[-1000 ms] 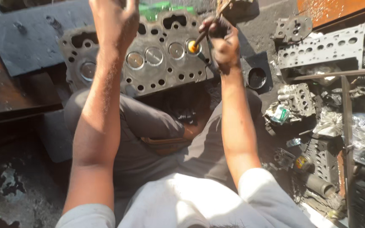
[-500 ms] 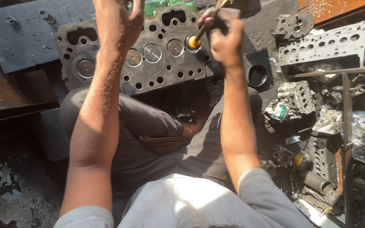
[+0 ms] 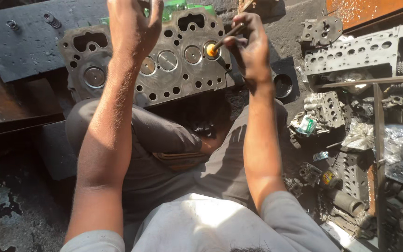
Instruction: The person sits on the floor and uses a valve spring compressor tool to compress springs on an engine cylinder head. They then use a yellow-handled tool to work inside the valve ports and wipe the surface with a cloth.
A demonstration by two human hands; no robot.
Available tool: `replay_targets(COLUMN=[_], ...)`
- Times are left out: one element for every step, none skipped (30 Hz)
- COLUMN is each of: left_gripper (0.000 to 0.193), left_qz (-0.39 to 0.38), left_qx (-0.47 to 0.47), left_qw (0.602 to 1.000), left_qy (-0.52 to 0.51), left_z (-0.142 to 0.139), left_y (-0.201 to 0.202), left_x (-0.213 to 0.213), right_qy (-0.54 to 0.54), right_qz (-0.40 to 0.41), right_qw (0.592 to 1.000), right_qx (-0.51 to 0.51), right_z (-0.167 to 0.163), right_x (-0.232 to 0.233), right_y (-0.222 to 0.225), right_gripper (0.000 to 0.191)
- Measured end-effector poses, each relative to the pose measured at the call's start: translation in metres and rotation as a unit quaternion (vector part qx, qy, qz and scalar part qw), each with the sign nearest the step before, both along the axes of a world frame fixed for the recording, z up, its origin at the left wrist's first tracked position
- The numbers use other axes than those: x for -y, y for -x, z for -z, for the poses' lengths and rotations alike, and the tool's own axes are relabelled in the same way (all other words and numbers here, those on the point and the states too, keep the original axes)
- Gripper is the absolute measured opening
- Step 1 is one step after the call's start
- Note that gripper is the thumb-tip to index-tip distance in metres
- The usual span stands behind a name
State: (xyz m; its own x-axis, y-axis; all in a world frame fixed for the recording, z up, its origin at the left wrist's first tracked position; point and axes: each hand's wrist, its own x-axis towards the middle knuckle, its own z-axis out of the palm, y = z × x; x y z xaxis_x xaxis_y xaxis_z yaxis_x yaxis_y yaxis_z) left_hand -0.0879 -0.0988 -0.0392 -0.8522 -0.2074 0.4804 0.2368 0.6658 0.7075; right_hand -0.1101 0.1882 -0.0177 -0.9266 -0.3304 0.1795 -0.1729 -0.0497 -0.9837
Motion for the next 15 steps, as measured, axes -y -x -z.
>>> replay_targets(left_gripper=[0.022,0.022,0.022,0.022,0.021,0.020,0.020,0.020,0.020,0.020,0.017,0.016,0.017,0.017,0.017], left_qz=[0.014,0.013,0.016,0.022,0.017,0.011,0.003,0.014,0.024,0.039,0.059,0.077,0.091,0.073,0.058], left_qx=[0.032,0.029,0.027,0.027,0.008,-0.014,-0.034,0.005,0.045,0.083,0.055,0.024,-0.004,-0.014,-0.017], left_qw=[0.998,0.999,0.999,0.999,0.999,0.998,0.996,0.998,0.998,0.995,0.997,0.997,0.996,0.997,0.998], left_qy=[-0.053,-0.024,0.006,0.035,0.048,0.065,0.084,0.064,0.046,0.027,0.011,-0.003,-0.017,0.010,0.034], left_z=[0.000,0.000,0.000,-0.001,-0.001,-0.002,-0.003,-0.004,-0.005,-0.006,-0.008,-0.011,-0.014,-0.017,-0.020], left_y=[-0.001,-0.001,-0.001,-0.002,-0.002,-0.002,-0.003,-0.003,-0.004,-0.005,-0.006,-0.007,-0.008,-0.010,-0.011], left_x=[-0.003,-0.005,-0.009,-0.013,-0.017,-0.020,-0.022,-0.023,-0.024,-0.024,-0.023,-0.022,-0.021,-0.021,-0.021], right_qy=[-0.011,-0.022,-0.033,-0.010,0.010,0.034,0.126,0.212,0.219,0.227,0.156,0.086,0.121,0.156,0.188], right_qz=[-0.001,-0.002,0.001,0.002,0.002,-0.001,-0.008,-0.018,-0.027,-0.034,-0.039,-0.045,-0.054,-0.062,-0.065], right_qw=[1.000,1.000,0.999,0.999,0.998,0.996,0.989,0.974,0.973,0.972,0.986,0.995,0.988,0.980,0.970], right_qx=[-0.011,-0.020,-0.028,-0.043,-0.061,-0.083,-0.083,-0.080,-0.068,-0.055,-0.042,-0.032,-0.075,-0.111,-0.139], right_z=[-0.006,-0.011,-0.015,-0.018,-0.020,-0.021,-0.020,-0.019,-0.017,-0.014,-0.010,-0.007,-0.002,0.002,0.007], right_x=[-0.001,-0.002,-0.002,-0.002,-0.002,-0.001,0.001,0.002,0.004,0.004,0.005,0.005,0.005,0.005,0.004], right_y=[-0.003,-0.004,-0.005,-0.005,-0.004,-0.003,-0.001,-0.001,0.001,0.001,0.002,0.003,0.003,0.003,0.003], right_gripper=[0.028,0.021,0.018,0.023,0.029,0.035,0.031,0.027,0.025,0.023,0.022,0.021,0.020,0.020,0.019])
